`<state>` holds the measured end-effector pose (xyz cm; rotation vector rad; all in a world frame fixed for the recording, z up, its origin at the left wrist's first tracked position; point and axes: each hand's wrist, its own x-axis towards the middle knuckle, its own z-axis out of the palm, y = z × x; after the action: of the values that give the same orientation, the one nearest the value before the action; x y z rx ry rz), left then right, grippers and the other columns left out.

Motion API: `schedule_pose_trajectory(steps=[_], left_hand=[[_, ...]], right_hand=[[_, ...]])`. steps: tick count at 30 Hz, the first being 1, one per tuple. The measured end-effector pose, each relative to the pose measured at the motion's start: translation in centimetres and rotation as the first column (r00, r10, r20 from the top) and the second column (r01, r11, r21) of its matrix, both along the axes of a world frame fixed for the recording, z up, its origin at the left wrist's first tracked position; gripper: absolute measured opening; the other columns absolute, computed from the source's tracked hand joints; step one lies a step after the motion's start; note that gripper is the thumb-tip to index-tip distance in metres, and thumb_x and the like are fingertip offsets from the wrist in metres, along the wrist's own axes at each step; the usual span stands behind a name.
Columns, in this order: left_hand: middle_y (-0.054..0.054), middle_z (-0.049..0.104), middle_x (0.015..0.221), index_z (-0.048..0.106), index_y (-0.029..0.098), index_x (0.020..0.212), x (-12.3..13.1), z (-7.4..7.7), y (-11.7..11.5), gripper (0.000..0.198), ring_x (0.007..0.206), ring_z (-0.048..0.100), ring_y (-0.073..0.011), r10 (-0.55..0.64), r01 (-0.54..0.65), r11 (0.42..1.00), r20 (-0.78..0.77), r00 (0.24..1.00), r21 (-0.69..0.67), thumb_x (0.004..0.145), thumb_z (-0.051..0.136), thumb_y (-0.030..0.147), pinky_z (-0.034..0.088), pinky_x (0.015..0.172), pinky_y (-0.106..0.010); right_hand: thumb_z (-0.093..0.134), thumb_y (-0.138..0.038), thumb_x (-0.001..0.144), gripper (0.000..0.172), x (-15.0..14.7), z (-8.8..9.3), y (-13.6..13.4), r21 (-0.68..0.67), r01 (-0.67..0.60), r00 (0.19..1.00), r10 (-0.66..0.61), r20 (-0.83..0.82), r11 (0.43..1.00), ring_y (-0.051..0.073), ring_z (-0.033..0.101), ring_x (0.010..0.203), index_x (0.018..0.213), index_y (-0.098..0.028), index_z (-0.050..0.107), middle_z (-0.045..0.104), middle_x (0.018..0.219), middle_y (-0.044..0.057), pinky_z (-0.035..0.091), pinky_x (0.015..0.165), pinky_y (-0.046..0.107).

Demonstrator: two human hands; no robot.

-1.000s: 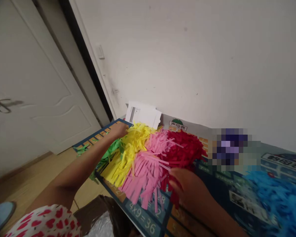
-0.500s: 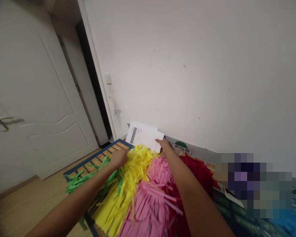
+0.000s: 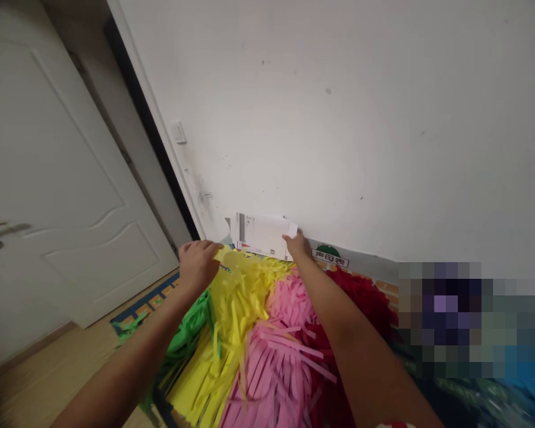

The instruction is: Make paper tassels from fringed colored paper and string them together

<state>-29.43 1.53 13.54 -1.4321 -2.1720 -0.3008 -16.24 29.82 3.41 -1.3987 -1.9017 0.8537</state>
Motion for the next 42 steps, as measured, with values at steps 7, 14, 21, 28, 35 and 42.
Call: schedule_pose_trajectory(steps=[7, 14, 21, 28, 35, 42], left_hand=[[-0.006, 0.073, 0.094, 0.071, 0.021, 0.097, 0.7, 5.7, -0.6, 0.042, 0.095, 0.063, -0.0270, -0.141, 0.183, 0.927, -0.146, 0.979, 0.327, 0.065, 0.051, 0.003, 0.031, 0.094, -0.047], [-0.004, 0.071, 0.090, 0.072, 0.022, 0.093, 1.9, 11.9, -1.0, 0.029, 0.087, 0.064, -0.0240, -0.442, 0.475, 0.571, -0.236, 0.865, 0.669, 0.068, 0.063, 0.011, 0.043, 0.083, -0.041], [-0.002, 0.069, 0.084, 0.074, 0.023, 0.089, 8.8, 14.6, -3.3, 0.013, 0.080, 0.063, -0.0167, -0.776, 0.634, 0.137, -0.315, 0.547, 0.761, 0.080, 0.069, 0.032, 0.048, 0.073, -0.031], [-0.002, 0.069, 0.085, 0.074, 0.024, 0.090, 13.8, 16.4, -4.7, 0.018, 0.081, 0.063, -0.0173, -0.889, 0.722, 0.139, -0.237, 0.393, 0.677, 0.081, 0.069, 0.039, 0.050, 0.073, -0.032], [-0.003, 0.069, 0.087, 0.074, 0.026, 0.090, 18.2, 15.2, -4.5, 0.016, 0.083, 0.063, -0.0184, -0.955, 0.740, 0.076, -0.166, 0.247, 0.668, 0.083, 0.067, 0.038, 0.049, 0.074, -0.032], [0.003, 0.072, 0.079, 0.071, 0.035, 0.095, 19.1, 14.1, -3.2, 0.015, 0.074, 0.063, -0.0165, -0.679, 0.895, 0.252, -0.592, 0.435, 0.369, 0.086, 0.063, 0.027, 0.036, 0.094, -0.041]], right_hand=[[0.059, -0.041, 0.093, 0.030, 2.7, 1.8, -1.4, 0.006, 0.016, 0.996, -0.015, -0.094, 1.000, 0.020, 0.063, 0.096, 0.105, -0.014, 0.063, 0.065, 0.106, 0.007, 0.050, 0.088, 0.041], [0.062, -0.033, 0.082, 0.025, 6.5, 5.3, -6.4, 0.124, 0.076, 0.931, -0.026, -0.365, 0.989, 0.022, 0.062, 0.097, 0.100, -0.015, 0.063, 0.067, 0.103, 0.008, 0.046, 0.087, 0.034], [0.057, -0.058, 0.077, 0.046, 10.6, 10.1, -15.7, 0.283, -0.128, 0.700, 0.289, -0.653, 0.951, 0.021, 0.062, 0.089, 0.100, -0.018, 0.061, 0.067, 0.101, 0.008, 0.049, 0.077, 0.033], [0.072, -0.061, 0.073, 0.057, 15.4, 15.3, -23.1, 0.363, -0.598, 0.197, 0.570, -0.798, 0.715, 0.021, 0.058, 0.109, 0.114, -0.024, 0.056, 0.066, 0.112, 0.006, 0.039, 0.099, 0.037], [0.089, -0.048, 0.054, 0.051, 20.7, 13.5, -28.7, 0.130, -0.873, 0.173, 0.548, -0.818, 0.470, 0.017, 0.062, 0.074, 0.087, -0.016, 0.066, 0.067, 0.080, 0.003, 0.050, 0.074, 0.030], [0.084, -0.040, 0.060, 0.039, 29.5, 12.3, -28.7, -0.081, -0.607, 0.633, 0.420, -0.650, 0.790, 0.006, 0.045, 0.048, 0.083, -0.014, 0.067, 0.063, 0.066, -0.001, 0.034, 0.044, 0.018]])
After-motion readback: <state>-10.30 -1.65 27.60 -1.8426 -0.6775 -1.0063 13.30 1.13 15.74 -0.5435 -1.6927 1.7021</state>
